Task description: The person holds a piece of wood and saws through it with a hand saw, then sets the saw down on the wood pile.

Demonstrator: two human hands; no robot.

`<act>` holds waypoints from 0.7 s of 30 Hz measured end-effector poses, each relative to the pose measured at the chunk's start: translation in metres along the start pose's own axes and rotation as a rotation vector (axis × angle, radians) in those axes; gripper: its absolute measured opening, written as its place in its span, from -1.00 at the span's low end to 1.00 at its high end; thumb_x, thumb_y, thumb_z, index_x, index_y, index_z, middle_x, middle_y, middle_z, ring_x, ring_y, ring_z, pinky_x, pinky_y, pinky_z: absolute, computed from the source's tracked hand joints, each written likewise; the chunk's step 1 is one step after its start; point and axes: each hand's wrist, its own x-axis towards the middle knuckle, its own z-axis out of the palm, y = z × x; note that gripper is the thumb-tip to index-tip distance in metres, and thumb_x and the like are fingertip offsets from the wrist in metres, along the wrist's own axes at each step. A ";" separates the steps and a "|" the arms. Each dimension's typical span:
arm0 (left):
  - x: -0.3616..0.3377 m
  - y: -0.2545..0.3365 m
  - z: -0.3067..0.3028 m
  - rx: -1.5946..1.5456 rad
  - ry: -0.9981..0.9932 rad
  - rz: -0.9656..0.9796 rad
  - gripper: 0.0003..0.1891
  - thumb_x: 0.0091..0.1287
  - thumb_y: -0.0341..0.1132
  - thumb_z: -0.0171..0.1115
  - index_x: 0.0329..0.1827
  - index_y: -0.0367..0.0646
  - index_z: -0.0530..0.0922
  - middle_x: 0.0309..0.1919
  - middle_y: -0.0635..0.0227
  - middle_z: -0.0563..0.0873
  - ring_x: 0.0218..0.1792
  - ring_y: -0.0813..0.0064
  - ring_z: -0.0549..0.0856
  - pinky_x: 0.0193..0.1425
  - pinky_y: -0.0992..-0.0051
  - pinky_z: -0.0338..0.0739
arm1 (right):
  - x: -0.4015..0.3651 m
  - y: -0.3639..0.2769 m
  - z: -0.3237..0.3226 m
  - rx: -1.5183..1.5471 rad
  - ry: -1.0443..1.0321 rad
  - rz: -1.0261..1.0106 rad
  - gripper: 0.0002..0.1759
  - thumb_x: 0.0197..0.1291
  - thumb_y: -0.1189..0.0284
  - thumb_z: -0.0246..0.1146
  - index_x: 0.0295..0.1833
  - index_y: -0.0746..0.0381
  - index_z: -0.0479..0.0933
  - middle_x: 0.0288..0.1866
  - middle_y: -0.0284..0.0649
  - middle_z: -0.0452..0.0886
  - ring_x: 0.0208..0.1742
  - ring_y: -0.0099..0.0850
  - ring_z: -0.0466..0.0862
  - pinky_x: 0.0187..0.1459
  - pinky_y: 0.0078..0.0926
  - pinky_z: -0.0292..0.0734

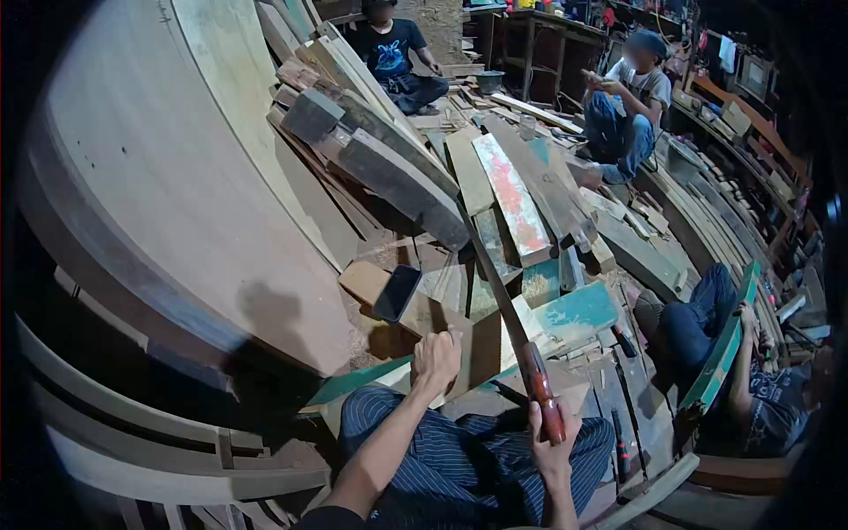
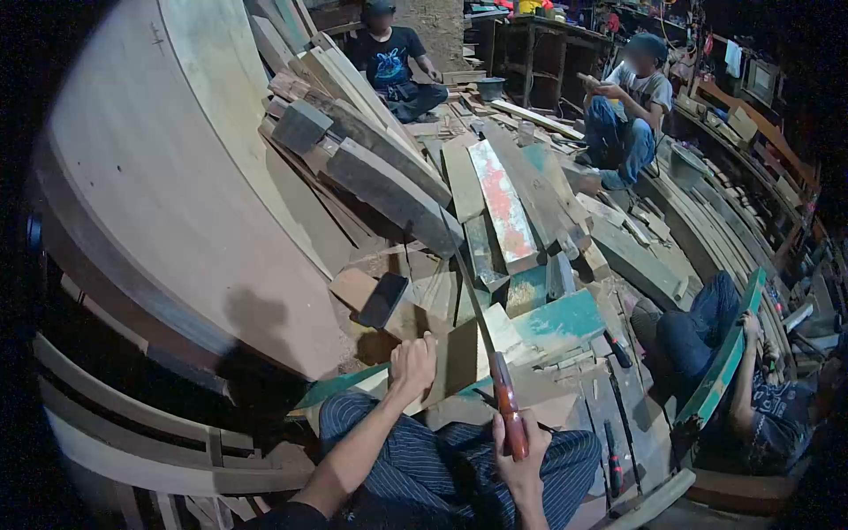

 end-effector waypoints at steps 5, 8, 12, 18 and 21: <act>-0.002 -0.001 0.008 0.028 0.155 0.014 -0.42 0.50 -0.17 -0.09 -0.68 -0.31 0.60 -0.60 -0.18 0.64 -0.51 -0.18 0.68 -0.31 -0.05 0.57 | -0.021 -0.012 -0.019 -0.162 -0.085 -0.064 -0.77 0.16 0.45 0.43 -0.35 0.25 0.48 -0.66 -0.09 0.50 -0.67 -0.11 0.61 -0.59 -0.33 0.44; -0.003 0.004 -0.001 0.030 0.139 0.049 -0.42 0.49 -0.18 -0.09 -0.69 -0.32 0.59 -0.61 -0.18 0.64 -0.53 -0.18 0.68 -0.34 -0.03 0.57 | -0.051 -0.023 -0.046 -0.165 -0.151 0.150 -0.78 0.21 0.37 0.39 -0.31 0.19 0.48 -0.55 -0.19 0.46 -0.52 -0.17 0.50 -0.33 -0.28 0.28; -0.002 0.003 0.004 0.032 0.159 0.021 -0.42 0.49 -0.18 -0.10 -0.68 -0.34 0.60 -0.59 -0.20 0.65 -0.51 -0.18 0.68 -0.31 -0.06 0.56 | -0.082 -0.020 -0.079 -0.322 -0.138 0.050 -0.77 0.25 0.34 0.39 -0.24 0.27 0.54 -0.59 -0.04 0.56 -0.61 0.00 0.57 -0.54 -0.18 0.46; -0.004 0.005 -0.002 0.050 0.113 0.019 -0.39 0.51 -0.16 -0.14 -0.67 -0.35 0.61 -0.58 -0.21 0.64 -0.48 -0.20 0.70 -0.27 -0.07 0.57 | -0.084 -0.028 -0.073 -0.280 -0.137 0.060 -0.74 0.21 0.35 0.41 -0.34 0.24 0.49 -0.56 -0.04 0.54 -0.55 0.05 0.58 -0.53 -0.14 0.44; -0.003 0.006 -0.004 0.008 0.069 0.001 -0.38 0.52 -0.16 -0.15 -0.65 -0.35 0.63 -0.57 -0.22 0.65 -0.47 -0.21 0.70 -0.26 -0.08 0.57 | -0.078 -0.030 -0.065 -0.321 -0.106 0.077 -0.78 0.24 0.40 0.38 -0.34 0.23 0.48 -0.54 -0.04 0.55 -0.54 0.04 0.59 -0.52 -0.15 0.45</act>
